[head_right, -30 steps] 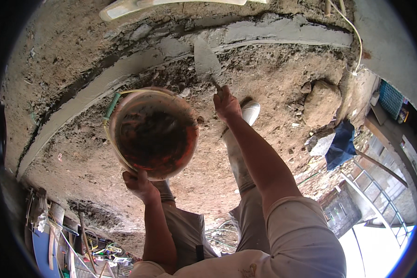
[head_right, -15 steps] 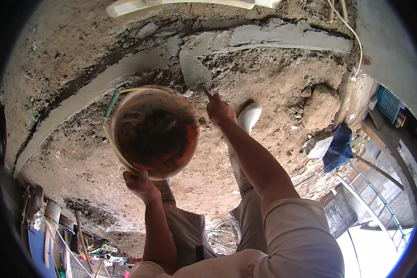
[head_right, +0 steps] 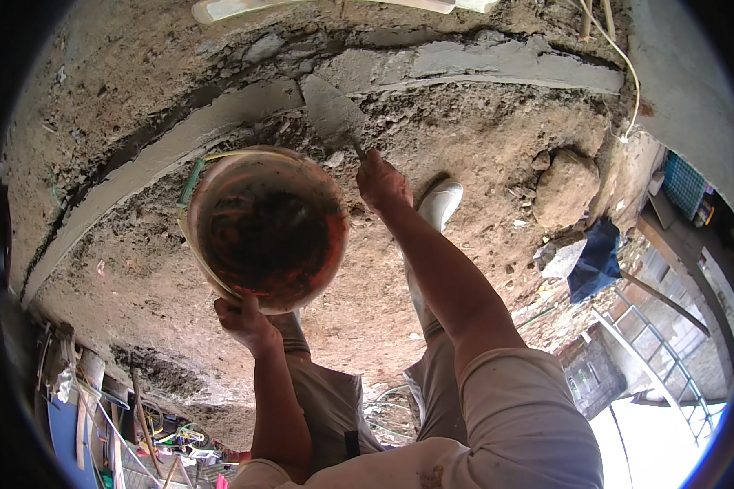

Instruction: The person scoops cement from a bucket with a trowel and applies it into a narrow trench on the ground. They then use a straight wooden plank to smooth and level the wet cement along the trench.

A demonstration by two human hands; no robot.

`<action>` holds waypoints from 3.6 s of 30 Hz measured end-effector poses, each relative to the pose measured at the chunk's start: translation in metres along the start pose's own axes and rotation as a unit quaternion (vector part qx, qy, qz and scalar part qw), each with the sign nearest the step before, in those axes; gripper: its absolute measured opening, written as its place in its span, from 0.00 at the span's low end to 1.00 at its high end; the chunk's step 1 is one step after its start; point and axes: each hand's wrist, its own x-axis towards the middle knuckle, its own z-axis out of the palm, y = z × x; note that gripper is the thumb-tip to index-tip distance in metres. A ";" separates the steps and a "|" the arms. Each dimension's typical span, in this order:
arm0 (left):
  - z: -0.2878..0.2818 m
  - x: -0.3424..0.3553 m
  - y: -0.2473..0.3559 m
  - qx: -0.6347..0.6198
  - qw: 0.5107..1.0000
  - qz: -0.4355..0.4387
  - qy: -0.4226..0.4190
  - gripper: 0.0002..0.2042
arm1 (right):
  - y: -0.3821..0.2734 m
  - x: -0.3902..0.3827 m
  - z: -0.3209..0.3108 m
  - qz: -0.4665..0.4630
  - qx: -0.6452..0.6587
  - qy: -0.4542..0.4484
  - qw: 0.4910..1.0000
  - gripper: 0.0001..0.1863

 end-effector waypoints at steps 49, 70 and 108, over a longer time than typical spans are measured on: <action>-0.013 0.010 -0.004 0.031 0.999 -0.003 -0.009 0.18 | -0.056 -0.017 0.002 -0.023 -0.004 -0.056 0.998 0.18; -0.002 0.006 0.007 0.014 1.000 -0.008 -0.004 0.13 | -0.058 -0.062 -0.124 0.041 -0.097 0.004 0.994 0.16; -0.008 0.010 0.004 0.047 0.999 0.008 -0.007 0.19 | -0.101 -0.038 -0.157 0.005 -0.014 0.033 0.999 0.21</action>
